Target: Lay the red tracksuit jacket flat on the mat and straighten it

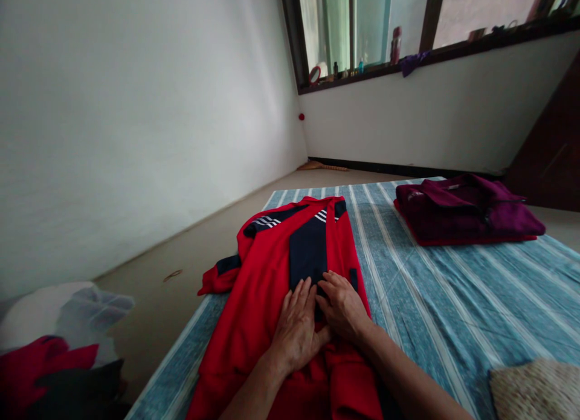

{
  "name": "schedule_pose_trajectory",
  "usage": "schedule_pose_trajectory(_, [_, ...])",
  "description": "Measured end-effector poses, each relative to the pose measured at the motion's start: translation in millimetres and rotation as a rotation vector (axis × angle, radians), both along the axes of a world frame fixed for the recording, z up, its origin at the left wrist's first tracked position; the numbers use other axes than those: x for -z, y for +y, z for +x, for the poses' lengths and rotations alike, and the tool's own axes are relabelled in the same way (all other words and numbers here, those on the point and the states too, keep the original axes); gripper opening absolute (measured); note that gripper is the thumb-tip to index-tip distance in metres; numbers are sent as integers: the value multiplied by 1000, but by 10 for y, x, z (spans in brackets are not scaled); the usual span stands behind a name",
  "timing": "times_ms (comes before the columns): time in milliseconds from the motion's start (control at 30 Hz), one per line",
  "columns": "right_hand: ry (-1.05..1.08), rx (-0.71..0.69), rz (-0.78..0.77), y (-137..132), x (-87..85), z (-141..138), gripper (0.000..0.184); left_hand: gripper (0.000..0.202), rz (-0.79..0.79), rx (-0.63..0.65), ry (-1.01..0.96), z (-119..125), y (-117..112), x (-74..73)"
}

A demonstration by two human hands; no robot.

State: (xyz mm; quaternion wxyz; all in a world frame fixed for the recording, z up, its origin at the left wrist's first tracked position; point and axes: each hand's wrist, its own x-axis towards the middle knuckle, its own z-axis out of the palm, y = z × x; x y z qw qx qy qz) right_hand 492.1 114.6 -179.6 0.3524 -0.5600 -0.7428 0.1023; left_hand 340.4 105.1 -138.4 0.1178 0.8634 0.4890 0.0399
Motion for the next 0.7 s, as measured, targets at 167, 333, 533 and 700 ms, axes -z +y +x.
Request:
schedule_pose_trajectory(167, [10, 0, -1, -9, -9, -1, 31, 87, -32, -8, 17, 8, -10, -37])
schedule_pose_trajectory(333, [23, 0, 9, -14, -5, 4, 30, 85, -23, -4, -15, -6, -15, -12])
schedule_pose_trajectory(533, [6, -2, -4, -8, 19, 13, 31, 87, -20, -4, -12, -7, -13, -7])
schedule_pose_trajectory(700, [-9, -9, -10, -18, 19, 18, 33, 86, -9, 2, -18, -10, -22, 8])
